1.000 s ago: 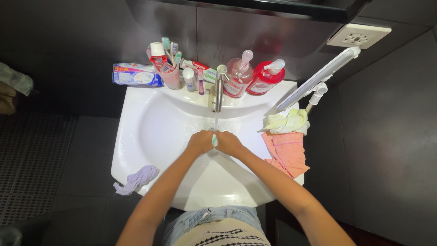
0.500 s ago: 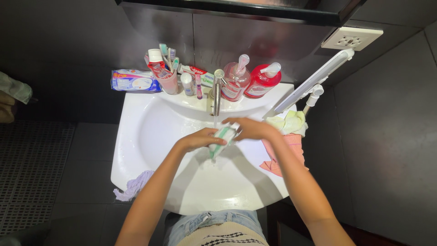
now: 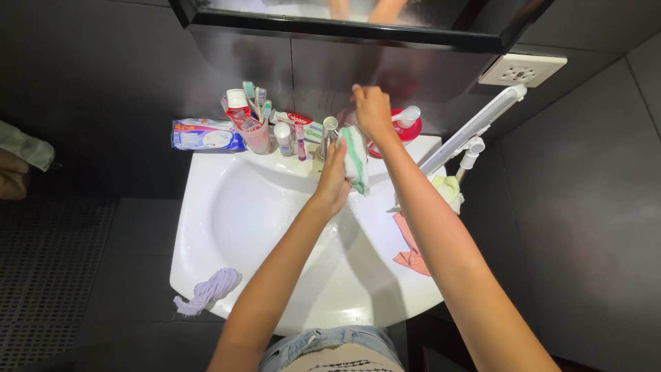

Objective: Washing and rinsing cleaning cloths and a squeegee head in a bathroom sink.

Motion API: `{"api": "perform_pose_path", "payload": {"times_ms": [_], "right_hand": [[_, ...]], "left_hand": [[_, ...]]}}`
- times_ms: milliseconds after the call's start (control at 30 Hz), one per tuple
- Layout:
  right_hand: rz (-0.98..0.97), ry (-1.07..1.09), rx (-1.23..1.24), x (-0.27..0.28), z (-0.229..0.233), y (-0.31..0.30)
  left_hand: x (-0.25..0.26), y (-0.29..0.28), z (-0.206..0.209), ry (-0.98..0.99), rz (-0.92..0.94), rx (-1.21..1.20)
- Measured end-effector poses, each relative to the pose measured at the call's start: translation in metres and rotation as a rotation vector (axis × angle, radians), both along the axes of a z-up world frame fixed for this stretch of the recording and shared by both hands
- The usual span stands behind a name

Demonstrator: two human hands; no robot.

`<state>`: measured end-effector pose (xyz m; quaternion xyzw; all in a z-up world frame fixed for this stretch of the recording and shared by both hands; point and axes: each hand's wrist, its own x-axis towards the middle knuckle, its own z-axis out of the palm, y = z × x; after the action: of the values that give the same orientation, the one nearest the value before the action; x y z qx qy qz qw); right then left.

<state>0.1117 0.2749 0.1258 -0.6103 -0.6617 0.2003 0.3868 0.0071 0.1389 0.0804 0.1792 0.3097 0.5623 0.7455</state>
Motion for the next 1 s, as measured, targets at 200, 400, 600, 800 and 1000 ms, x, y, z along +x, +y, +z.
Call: {"api": "perform_pose_path", "payload": {"times_ms": [200,400,600,800,1000], "right_hand": [[0.157,0.135,-0.104,0.009,-0.016,0.003],[0.328,0.061,-0.115,0.011,0.000,-0.005],[0.383,-0.079,-0.096,0.013,0.012,-0.016],[0.437,-0.140,0.068,0.011,0.001,-0.026],[0.410,-0.120,0.121,0.005,0.010,-0.033]], "left_hand": [[0.019,0.012,-0.027,-0.018,0.151,0.033],[0.035,0.009,-0.070,-0.072,0.208,-0.236],[0.033,0.019,-0.071,-0.260,0.098,-0.239],[0.028,0.028,-0.079,-0.333,0.065,-0.241],[0.025,0.027,-0.063,-0.316,0.096,-0.214]]}}
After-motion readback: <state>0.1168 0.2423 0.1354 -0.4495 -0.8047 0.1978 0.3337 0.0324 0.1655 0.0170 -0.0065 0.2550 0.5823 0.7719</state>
